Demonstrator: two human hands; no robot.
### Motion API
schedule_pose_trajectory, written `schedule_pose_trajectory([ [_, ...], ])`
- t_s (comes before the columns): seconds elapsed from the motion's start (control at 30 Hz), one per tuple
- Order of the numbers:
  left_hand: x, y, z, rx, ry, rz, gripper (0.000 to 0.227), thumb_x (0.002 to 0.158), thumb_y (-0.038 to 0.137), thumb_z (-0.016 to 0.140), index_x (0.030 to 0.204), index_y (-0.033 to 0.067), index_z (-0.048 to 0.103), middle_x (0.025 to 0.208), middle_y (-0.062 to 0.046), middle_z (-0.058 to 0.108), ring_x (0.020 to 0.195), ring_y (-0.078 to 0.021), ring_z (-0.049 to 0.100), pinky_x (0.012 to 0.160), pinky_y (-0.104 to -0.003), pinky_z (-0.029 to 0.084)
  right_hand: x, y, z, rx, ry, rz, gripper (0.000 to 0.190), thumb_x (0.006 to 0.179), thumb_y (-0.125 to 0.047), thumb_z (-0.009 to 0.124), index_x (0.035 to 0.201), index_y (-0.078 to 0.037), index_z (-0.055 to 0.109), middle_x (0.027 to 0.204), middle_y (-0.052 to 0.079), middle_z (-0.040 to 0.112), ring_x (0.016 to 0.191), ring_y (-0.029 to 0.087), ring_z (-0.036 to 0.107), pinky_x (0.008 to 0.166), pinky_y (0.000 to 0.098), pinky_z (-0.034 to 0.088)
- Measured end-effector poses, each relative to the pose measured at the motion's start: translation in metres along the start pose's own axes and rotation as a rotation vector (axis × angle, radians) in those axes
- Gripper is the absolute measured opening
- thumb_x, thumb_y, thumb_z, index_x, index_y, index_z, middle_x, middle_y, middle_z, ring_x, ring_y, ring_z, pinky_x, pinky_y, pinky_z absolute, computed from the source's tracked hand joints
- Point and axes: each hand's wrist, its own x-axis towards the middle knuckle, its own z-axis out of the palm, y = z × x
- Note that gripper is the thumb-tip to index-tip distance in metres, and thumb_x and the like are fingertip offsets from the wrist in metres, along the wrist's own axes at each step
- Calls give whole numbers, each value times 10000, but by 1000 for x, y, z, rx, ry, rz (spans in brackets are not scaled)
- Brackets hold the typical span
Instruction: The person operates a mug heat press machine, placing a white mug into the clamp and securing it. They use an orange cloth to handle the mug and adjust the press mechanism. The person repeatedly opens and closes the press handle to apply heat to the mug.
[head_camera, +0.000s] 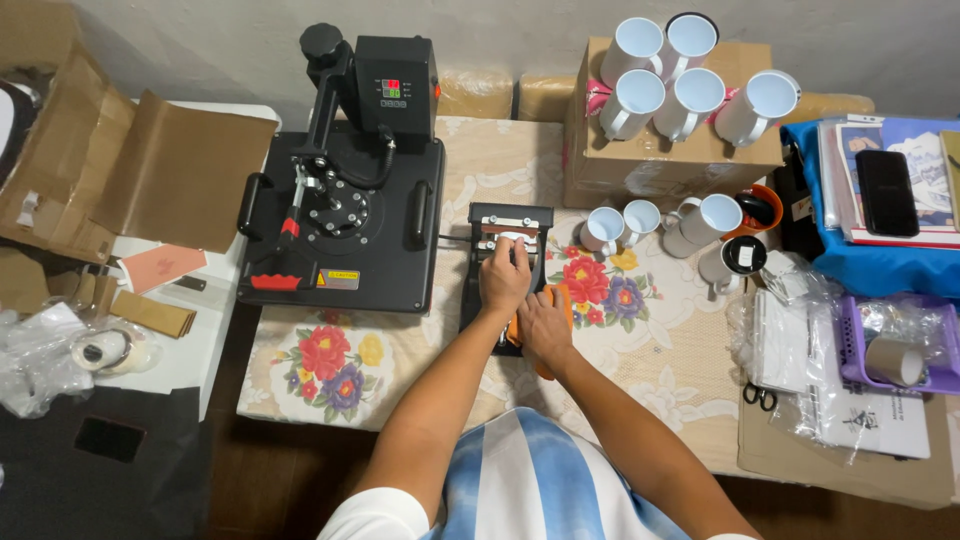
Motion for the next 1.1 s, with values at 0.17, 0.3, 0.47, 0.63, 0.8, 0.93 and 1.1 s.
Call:
schedule_pose_trajectory([
  [0.17,0,-5,3,-5,-11,2,253,1127,349,648,942,180,618,659,-188,730,701,-458,787,619,-565,613,0,1,2,-3,-56,23,278,887,-291,686,1116,-135,658,1045,59,596,1141,281,585,1253,626,315],
  [0.3,0,-7,5,-6,-10,2,256,1127,351,646,940,179,618,658,-176,733,699,-451,789,616,-555,615,6,-4,-42,56,-67,26,367,803,-335,712,1104,-142,626,1054,61,563,1137,287,570,1257,613,299],
  [0.47,1,-5,2,-4,-11,8,257,1129,340,647,934,175,617,660,-179,732,702,-452,788,617,-557,615,9,-7,-73,70,-77,24,377,819,-346,716,1120,-140,621,1055,74,565,1145,298,572,1254,613,300],
  [0.63,-1,-9,6,17,-8,20,254,1131,355,642,946,183,616,667,-175,735,700,-440,792,615,-544,619,8,-5,-66,95,-136,42,491,728,-381,759,1132,-150,603,1095,67,576,1178,282,563,1275,592,276],
  [0.8,2,-7,5,-5,-22,20,286,1143,350,631,926,165,605,656,-173,735,679,-447,790,598,-545,616,10,-5,-68,80,-185,51,555,663,-368,789,1140,-154,602,1110,61,580,1188,287,563,1272,591,283],
  [0.93,0,-5,2,-3,-20,14,291,1141,365,629,928,168,604,660,-167,737,676,-442,788,599,-535,623,6,-4,-47,47,-225,49,589,647,-362,811,1162,-152,618,1113,65,606,1194,294,570,1279,601,276],
  [1.1,-1,-9,6,12,-13,20,288,1140,368,632,927,176,605,662,-164,736,680,-434,789,605,-536,624,8,-6,-51,63,-209,45,508,701,-328,778,1142,-127,627,1103,90,615,1188,311,570,1280,613,264],
])
